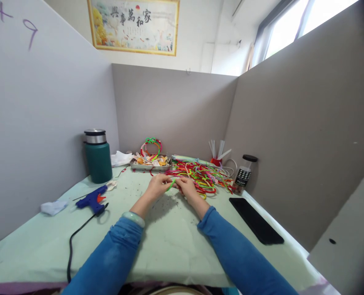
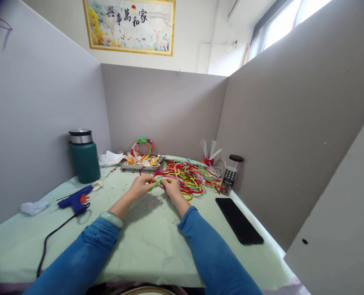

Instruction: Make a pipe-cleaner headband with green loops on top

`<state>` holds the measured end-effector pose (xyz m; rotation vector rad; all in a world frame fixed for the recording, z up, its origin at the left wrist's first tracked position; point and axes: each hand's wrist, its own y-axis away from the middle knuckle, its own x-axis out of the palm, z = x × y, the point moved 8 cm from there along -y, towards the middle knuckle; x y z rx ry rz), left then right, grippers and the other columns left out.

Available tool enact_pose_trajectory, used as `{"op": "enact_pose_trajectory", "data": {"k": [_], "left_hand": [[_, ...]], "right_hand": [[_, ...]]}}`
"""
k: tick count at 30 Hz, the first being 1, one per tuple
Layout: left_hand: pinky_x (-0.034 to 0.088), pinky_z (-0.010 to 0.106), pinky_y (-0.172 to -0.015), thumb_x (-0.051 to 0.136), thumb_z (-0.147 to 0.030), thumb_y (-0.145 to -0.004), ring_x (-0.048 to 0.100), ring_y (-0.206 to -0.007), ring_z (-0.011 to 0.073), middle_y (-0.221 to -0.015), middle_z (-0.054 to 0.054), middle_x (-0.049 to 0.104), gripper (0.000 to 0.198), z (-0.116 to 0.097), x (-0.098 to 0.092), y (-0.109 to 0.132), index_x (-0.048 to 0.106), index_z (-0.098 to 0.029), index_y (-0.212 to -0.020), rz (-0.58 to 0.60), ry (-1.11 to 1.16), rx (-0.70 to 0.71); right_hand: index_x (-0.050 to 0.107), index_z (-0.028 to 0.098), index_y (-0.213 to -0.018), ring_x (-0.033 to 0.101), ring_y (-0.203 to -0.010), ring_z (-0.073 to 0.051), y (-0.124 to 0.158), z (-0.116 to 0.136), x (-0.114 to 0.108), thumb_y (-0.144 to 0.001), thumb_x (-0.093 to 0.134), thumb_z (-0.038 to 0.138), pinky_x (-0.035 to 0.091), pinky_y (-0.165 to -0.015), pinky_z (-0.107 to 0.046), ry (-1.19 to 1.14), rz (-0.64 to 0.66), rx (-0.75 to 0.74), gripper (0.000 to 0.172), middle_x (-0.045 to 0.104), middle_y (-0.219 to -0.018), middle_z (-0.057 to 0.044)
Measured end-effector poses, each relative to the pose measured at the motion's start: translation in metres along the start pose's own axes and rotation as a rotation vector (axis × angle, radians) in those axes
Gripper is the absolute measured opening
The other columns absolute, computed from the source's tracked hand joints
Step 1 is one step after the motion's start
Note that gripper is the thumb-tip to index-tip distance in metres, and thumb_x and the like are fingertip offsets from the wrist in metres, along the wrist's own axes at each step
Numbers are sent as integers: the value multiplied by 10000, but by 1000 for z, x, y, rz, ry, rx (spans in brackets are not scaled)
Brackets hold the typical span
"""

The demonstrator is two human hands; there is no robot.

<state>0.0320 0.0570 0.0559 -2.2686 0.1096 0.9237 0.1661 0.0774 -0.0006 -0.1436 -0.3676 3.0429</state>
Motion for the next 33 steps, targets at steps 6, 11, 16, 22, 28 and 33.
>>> {"op": "enact_pose_trajectory", "data": {"k": [6, 11, 16, 22, 28, 33], "left_hand": [[373, 205, -576, 407, -434, -814, 499, -562, 110, -593, 15, 636, 414, -7, 5, 4, 685, -148, -703, 126, 160, -59], [371, 204, -511, 463, -448, -778, 491, -499, 100, -514, -11, 570, 441, -6, 3, 3, 635, -96, -981, 104, 431, -156], [374, 205, -491, 558, -424, -730, 511, -504, 96, -588, 18, 621, 439, -9, 2, 4, 624, -91, -1008, 125, 546, -199], [387, 212, -518, 577, -452, -728, 525, -514, 108, -540, 22, 618, 430, -4, -4, 4, 649, -90, -949, 50, 553, -221], [401, 230, -562, 557, -374, -753, 554, -567, 127, -610, 29, 646, 319, 2, -2, 1, 679, -133, -922, 17, 302, -146], [405, 264, -740, 568, -217, -745, 553, -780, 159, -837, 50, 677, 145, -9, -4, 2, 710, -193, -765, -48, -150, 117]], "right_hand": [[485, 170, -565, 315, -346, -46, 3, -2, -2, -654, 606, 336, 199, -336, -195, -147, -7, 84, 223, 451, -458, 56], [480, 166, -559, 323, -337, -44, 3, -2, -5, -670, 593, 328, 207, -335, -195, -131, -24, 85, 226, 458, -457, 52], [493, 163, -561, 317, -332, -46, 2, -3, -5, -673, 589, 332, 202, -331, -201, -142, -25, 81, 225, 456, -451, 50], [470, 174, -543, 308, -340, -47, 1, -5, -5, -653, 608, 341, 201, -329, -198, -166, -28, 79, 243, 426, -432, 60], [487, 173, -575, 311, -352, -45, 2, -6, -5, -643, 619, 367, 200, -330, -194, -203, -24, 106, 245, 455, -461, 52], [485, 171, -577, 314, -351, -43, 3, -4, -1, -642, 621, 381, 192, -328, -194, -226, -7, 103, 259, 464, -471, 50]]}}
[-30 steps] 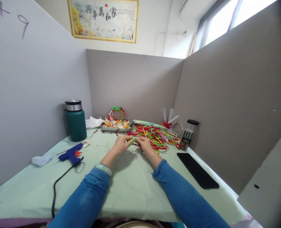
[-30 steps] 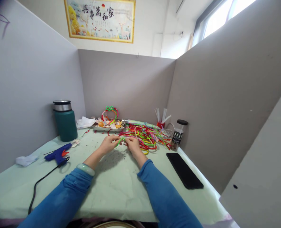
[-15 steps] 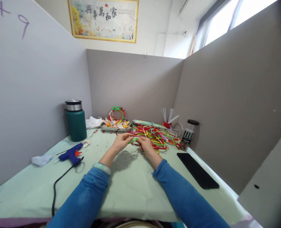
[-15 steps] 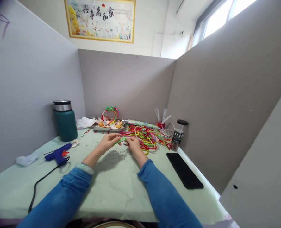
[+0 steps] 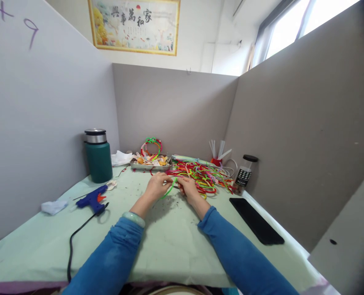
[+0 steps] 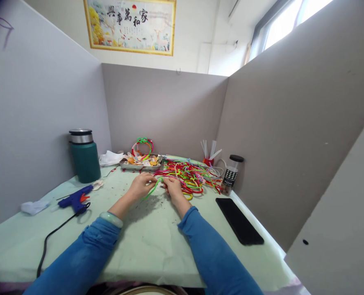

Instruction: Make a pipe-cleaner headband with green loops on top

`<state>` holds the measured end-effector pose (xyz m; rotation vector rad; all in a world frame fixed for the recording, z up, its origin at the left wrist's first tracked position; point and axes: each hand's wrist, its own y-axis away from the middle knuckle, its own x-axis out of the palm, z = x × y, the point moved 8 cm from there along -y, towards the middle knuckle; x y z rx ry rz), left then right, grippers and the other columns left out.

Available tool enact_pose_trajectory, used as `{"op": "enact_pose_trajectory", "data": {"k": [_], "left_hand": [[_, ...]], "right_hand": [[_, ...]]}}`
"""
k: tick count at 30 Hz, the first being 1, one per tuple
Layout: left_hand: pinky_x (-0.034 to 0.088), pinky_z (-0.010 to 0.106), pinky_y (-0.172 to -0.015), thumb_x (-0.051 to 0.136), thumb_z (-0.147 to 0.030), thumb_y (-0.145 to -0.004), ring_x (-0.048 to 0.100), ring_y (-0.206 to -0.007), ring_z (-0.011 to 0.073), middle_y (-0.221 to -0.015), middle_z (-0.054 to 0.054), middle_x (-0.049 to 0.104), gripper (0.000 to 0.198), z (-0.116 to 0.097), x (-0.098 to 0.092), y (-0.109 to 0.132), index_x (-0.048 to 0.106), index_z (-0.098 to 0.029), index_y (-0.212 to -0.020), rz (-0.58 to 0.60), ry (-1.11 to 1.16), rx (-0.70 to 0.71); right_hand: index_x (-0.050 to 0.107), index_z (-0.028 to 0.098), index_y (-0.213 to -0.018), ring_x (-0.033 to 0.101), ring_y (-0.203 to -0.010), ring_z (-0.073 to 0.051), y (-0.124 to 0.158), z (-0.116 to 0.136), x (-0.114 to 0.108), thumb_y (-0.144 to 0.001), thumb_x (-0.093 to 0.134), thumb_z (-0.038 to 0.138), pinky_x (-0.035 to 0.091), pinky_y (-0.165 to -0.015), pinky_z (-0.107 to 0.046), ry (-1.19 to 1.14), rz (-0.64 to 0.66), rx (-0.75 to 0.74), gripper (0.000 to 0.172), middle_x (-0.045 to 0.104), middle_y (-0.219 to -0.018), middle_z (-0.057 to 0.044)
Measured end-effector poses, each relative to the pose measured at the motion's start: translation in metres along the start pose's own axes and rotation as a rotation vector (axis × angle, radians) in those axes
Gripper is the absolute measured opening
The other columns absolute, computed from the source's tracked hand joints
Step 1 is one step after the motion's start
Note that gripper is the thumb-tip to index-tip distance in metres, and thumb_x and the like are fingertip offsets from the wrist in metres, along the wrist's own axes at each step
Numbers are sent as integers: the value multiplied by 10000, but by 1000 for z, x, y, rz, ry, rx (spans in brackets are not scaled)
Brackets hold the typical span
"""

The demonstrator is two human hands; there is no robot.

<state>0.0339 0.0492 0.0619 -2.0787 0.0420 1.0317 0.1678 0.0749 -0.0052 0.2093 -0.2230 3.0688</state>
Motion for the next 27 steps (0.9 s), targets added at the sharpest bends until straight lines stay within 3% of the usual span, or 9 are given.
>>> {"op": "enact_pose_trajectory", "data": {"k": [5, 10, 17, 21, 27], "left_hand": [[406, 294, -760, 538, -197, -791, 527, -807, 177, -914, 65, 676, 182, -12, 4, 2, 713, -201, -843, 10, -76, 175], [428, 287, -763, 515, -267, -828, 561, -827, 177, -886, 83, 675, 216, -4, 6, 3, 704, -199, -907, 4, -44, 128], [434, 280, -792, 537, -185, -792, 586, -855, 168, -888, 74, 682, 203, 5, 7, 2, 708, -192, -901, -4, -18, 5], [427, 254, -739, 493, -180, -817, 582, -788, 150, -832, 64, 665, 229, 4, 10, 2, 719, -182, -849, 42, -25, 18], [416, 251, -725, 509, -181, -813, 568, -773, 146, -858, 72, 641, 218, 3, 10, 3, 726, -174, -821, 12, -25, 36]], "right_hand": [[503, 167, -599, 327, -357, -43, 3, 0, 11, -642, 623, 413, 198, -339, -195, 10, 47, -19, 276, 456, -473, 56], [506, 169, -623, 338, -358, -46, 4, -4, 18, -643, 629, 439, 202, -337, -197, -25, 86, -6, 297, 470, -485, 54], [496, 175, -586, 347, -360, -58, 9, 3, 22, -673, 608, 443, 228, -353, -207, 28, 94, -73, 304, 471, -466, 44], [491, 174, -560, 355, -368, -63, 10, 8, 22, -692, 587, 430, 232, -372, -212, 89, 77, -134, 303, 470, -471, 40], [515, 172, -542, 360, -379, -73, 5, 8, 18, -733, 545, 406, 263, -409, -221, 219, 52, -245, 303, 467, -456, 40]]}}
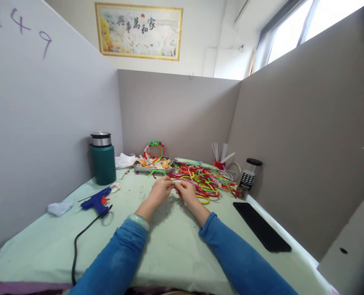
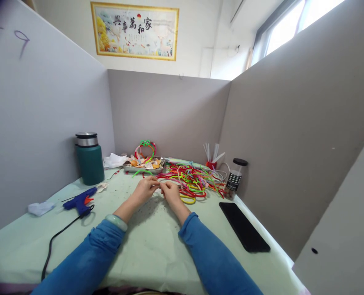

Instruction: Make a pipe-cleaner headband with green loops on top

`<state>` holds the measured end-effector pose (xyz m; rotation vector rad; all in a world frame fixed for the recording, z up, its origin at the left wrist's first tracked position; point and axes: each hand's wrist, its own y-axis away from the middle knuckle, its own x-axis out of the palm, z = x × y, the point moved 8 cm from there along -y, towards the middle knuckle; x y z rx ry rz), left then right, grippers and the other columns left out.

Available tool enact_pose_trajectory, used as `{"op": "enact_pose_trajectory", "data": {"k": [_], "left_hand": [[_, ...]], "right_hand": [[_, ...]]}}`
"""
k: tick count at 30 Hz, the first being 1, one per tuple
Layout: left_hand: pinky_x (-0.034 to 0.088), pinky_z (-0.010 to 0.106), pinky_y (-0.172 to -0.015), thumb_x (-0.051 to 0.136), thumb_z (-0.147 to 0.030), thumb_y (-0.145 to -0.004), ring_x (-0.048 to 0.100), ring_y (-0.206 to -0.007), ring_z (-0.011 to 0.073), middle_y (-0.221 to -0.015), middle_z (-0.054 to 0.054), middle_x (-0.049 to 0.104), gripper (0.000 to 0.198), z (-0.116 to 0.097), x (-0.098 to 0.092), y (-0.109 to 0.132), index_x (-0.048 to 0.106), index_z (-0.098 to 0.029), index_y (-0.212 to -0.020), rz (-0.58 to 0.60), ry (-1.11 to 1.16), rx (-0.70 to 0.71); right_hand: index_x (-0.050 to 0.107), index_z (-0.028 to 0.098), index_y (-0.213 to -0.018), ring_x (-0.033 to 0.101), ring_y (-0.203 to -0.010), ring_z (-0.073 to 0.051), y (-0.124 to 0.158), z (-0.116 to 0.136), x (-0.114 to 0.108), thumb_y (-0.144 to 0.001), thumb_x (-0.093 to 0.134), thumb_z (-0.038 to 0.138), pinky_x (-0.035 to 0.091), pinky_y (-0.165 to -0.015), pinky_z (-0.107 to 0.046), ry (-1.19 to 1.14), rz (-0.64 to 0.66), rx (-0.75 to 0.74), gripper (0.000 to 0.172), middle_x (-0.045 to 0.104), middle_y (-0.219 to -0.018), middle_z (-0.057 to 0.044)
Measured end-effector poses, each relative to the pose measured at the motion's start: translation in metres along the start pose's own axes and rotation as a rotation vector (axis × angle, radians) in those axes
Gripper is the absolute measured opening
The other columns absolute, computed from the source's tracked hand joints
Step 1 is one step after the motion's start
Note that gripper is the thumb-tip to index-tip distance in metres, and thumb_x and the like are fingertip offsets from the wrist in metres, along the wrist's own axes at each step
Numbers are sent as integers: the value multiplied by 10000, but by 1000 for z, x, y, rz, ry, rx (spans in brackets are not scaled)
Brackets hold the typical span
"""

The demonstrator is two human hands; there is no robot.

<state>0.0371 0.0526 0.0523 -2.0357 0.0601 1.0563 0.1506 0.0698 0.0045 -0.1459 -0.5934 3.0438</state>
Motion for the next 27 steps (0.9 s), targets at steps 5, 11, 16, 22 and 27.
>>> {"op": "enact_pose_trajectory", "data": {"k": [5, 11, 16, 22, 27], "left_hand": [[405, 243, -717, 510, -201, -821, 566, -755, 144, -812, 64, 655, 217, -1, 4, 0, 726, -185, -820, 49, -5, -24], [414, 241, -736, 502, -184, -818, 577, -782, 142, -845, 69, 663, 222, 5, 4, 0, 723, -174, -820, 31, -9, -84], [421, 246, -727, 502, -185, -817, 580, -778, 147, -858, 73, 659, 225, 4, 5, 0, 725, -167, -802, 35, -7, -83], [413, 229, -726, 499, -186, -816, 593, -771, 141, -853, 60, 680, 229, 3, 5, 1, 727, -182, -795, 51, -4, -85], [404, 229, -704, 501, -200, -806, 612, -774, 154, -842, 62, 706, 229, 6, 2, 2, 728, -198, -832, 57, -37, -175]], "right_hand": [[534, 170, -565, 386, -390, -82, -3, -4, -2, -753, 526, 399, 283, -426, -221, 94, -16, -47, 296, 493, -471, 33], [528, 166, -563, 379, -396, -81, -3, 1, -1, -768, 506, 385, 284, -437, -211, 135, -9, -95, 300, 469, -452, 43], [525, 166, -553, 386, -406, -85, -2, 3, -2, -774, 507, 383, 283, -445, -210, 173, -8, -106, 310, 459, -443, 42], [532, 165, -559, 391, -402, -84, -2, 2, -1, -781, 504, 392, 291, -443, -208, 186, 3, -103, 319, 465, -446, 39], [532, 162, -577, 384, -374, -77, -2, 2, 1, -789, 477, 449, 283, -407, -209, 137, 15, -68, 361, 473, -461, 36]]}}
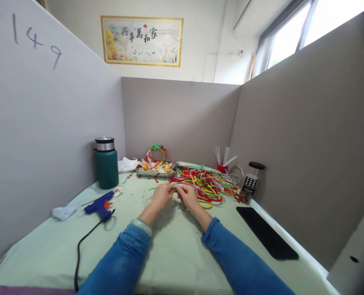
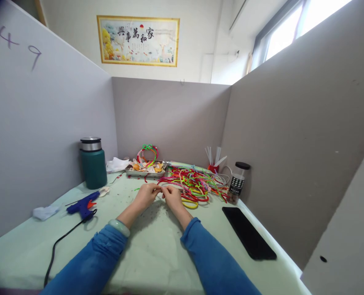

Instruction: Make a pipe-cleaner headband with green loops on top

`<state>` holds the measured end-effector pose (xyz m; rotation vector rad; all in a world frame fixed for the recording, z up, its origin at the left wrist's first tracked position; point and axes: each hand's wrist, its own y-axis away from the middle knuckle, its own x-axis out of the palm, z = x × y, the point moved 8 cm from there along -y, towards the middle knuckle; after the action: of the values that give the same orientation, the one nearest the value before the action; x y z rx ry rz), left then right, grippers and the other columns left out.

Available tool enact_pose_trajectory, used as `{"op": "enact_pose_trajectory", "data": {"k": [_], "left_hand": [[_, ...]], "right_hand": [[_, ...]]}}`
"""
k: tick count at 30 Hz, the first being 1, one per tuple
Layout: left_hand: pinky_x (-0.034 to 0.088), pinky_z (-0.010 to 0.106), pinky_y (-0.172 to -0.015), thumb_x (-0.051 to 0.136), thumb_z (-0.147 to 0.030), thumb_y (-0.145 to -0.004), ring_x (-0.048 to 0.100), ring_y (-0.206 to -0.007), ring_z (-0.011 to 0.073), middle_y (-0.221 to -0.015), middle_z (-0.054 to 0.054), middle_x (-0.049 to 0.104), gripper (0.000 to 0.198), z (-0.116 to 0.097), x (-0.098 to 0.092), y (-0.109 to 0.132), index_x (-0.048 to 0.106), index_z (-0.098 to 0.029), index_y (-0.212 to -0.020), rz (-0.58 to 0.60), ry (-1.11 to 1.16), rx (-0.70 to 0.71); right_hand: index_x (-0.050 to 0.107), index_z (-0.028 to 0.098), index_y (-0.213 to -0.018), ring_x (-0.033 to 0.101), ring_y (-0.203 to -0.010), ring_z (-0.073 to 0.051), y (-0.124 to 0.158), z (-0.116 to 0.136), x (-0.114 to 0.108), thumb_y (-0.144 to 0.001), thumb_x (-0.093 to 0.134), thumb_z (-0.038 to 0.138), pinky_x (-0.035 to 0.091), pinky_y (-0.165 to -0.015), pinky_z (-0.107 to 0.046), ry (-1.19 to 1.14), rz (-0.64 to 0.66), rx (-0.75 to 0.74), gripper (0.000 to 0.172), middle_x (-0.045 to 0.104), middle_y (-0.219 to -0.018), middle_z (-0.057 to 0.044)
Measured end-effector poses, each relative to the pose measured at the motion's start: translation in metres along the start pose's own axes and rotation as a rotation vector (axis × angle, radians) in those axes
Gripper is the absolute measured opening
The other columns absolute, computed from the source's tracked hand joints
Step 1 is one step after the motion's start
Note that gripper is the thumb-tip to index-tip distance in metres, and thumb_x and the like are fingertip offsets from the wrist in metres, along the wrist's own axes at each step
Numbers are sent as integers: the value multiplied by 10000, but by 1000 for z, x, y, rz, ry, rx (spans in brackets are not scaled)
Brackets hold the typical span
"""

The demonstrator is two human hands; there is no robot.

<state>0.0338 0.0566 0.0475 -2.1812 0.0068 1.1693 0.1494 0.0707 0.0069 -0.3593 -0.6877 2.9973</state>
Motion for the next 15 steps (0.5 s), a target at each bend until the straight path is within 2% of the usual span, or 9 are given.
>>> {"op": "enact_pose_trajectory", "data": {"k": [3, 8, 12, 15], "left_hand": [[402, 230, -686, 503, -218, -800, 618, -757, 154, -833, 59, 713, 229, 5, -6, 1, 723, -206, -864, -40, 11, -93], [411, 220, -686, 530, -204, -772, 622, -747, 141, -825, 45, 717, 210, 11, -11, -1, 721, -187, -859, -75, 146, -156], [423, 208, -685, 543, -175, -753, 624, -739, 129, -825, 36, 720, 204, 17, -11, -4, 721, -170, -853, -96, 264, -192], [432, 206, -698, 552, -176, -746, 627, -750, 129, -843, 32, 722, 208, 16, -8, -5, 722, -176, -867, -80, 284, -184]], "right_hand": [[553, 158, -656, 384, -356, -76, 1, 0, 2, -806, 420, 472, 278, -378, -214, -96, 8, 46, 372, 501, -500, 30], [533, 169, -818, 406, -372, -63, 3, 0, 10, -712, 525, 325, 279, -358, -200, -219, 79, 90, 188, 568, -632, 30], [524, 181, -945, 430, -397, -75, 4, -1, 16, -694, 543, 262, 289, -363, -192, -212, 120, 83, 264, 532, -598, 53], [551, 181, -849, 429, -404, -77, 5, 0, 22, -705, 552, 266, 300, -380, -193, -164, 179, 55, 168, 500, -552, 55]]}}
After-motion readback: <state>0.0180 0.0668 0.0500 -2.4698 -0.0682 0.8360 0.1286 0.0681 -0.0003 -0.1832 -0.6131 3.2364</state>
